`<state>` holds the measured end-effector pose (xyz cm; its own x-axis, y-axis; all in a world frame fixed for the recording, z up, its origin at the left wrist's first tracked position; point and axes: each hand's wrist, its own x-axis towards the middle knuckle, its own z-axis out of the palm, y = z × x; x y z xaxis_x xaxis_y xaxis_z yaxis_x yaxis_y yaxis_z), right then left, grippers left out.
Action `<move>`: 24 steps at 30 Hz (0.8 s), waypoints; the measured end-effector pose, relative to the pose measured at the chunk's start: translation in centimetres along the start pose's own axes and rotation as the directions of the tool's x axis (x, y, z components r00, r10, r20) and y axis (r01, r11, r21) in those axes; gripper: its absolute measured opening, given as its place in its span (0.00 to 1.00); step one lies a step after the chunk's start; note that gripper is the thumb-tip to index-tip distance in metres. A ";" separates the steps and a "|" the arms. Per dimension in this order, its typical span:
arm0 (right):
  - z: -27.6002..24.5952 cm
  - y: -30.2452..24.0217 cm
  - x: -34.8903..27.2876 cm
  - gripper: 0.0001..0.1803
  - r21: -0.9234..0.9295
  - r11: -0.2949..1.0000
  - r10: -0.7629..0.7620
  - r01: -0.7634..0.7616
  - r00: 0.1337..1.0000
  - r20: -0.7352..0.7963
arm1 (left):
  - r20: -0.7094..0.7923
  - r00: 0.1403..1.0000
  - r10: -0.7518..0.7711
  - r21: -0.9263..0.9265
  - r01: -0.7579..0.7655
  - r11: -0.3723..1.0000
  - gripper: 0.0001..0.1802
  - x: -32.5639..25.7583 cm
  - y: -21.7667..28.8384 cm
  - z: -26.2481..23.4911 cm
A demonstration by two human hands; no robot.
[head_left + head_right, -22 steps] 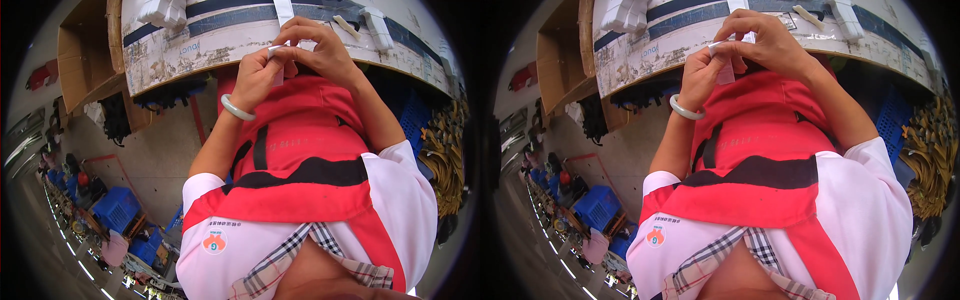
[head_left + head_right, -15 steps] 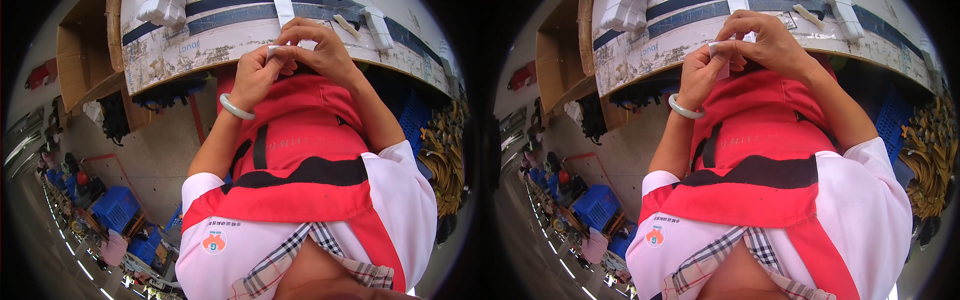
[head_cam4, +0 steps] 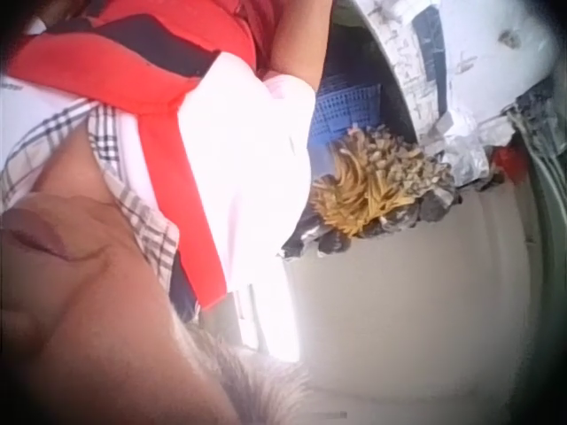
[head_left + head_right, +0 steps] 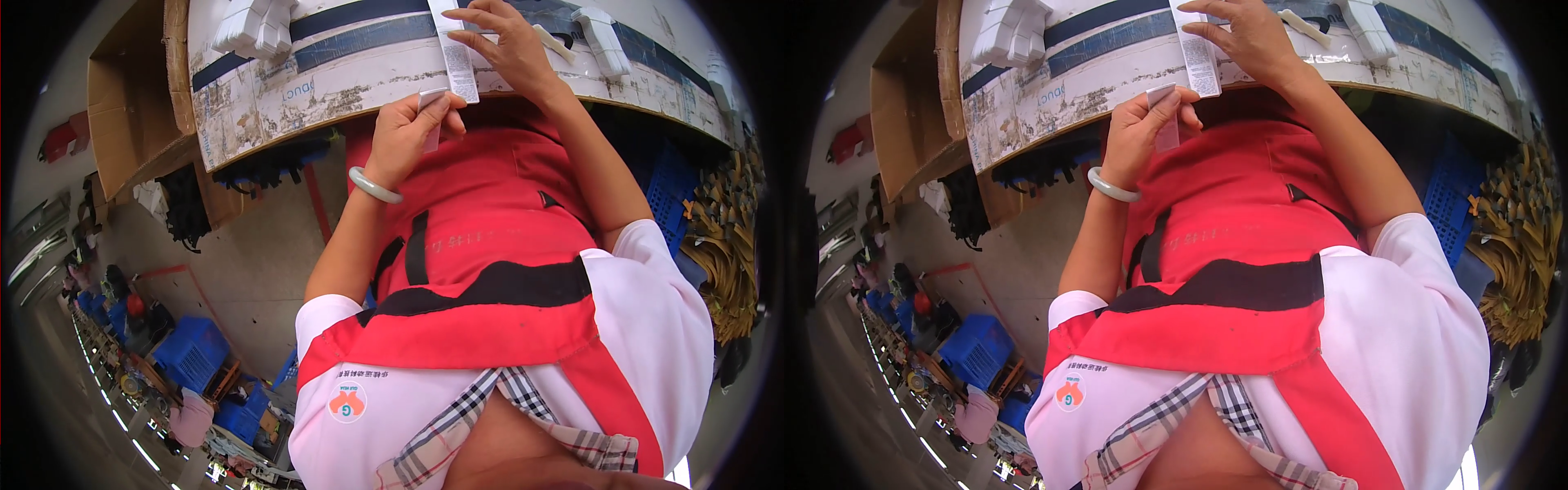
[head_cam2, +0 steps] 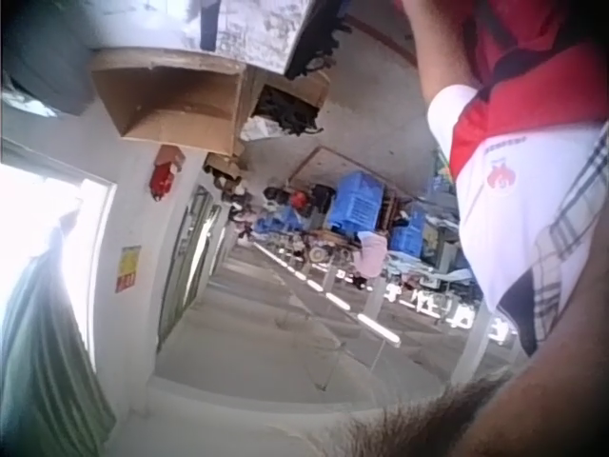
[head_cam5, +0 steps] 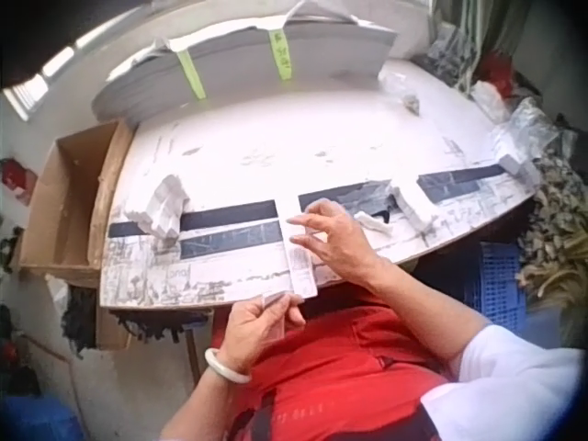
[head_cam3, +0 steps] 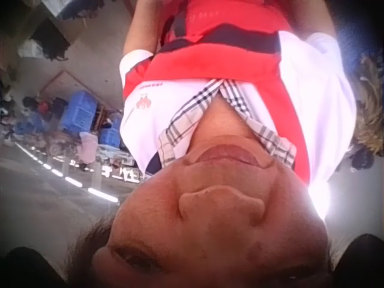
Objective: Folding and sorting a strip of manufacturing or care labels on a production workbench.
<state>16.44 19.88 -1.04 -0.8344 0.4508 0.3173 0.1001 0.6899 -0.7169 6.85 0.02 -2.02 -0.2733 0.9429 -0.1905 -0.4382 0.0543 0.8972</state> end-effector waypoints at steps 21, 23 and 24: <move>0.9 2.1 -0.8 0.11 0.188 0.982 -0.023 0.019 1.000 0.015 | -0.269 0.831 0.488 0.530 -0.296 0.795 0.08 3.2 1.4 -0.6; -0.2 -1.1 -1.0 0.10 0.315 0.947 0.029 -0.066 0.992 0.121 | -0.188 0.726 0.662 0.720 -0.357 0.595 0.08 2.9 1.5 -1.0; -0.1 -2.0 -1.0 0.10 0.381 0.922 0.018 -0.067 0.991 0.131 | -0.175 0.760 0.626 0.635 -0.399 0.662 0.08 2.6 1.4 -1.4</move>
<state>17.16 18.09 0.16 -0.8961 0.3851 0.2208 -0.0584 0.3907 -0.9187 4.36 2.14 -1.81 -0.6319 0.6929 0.3471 0.3630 -0.1311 0.9225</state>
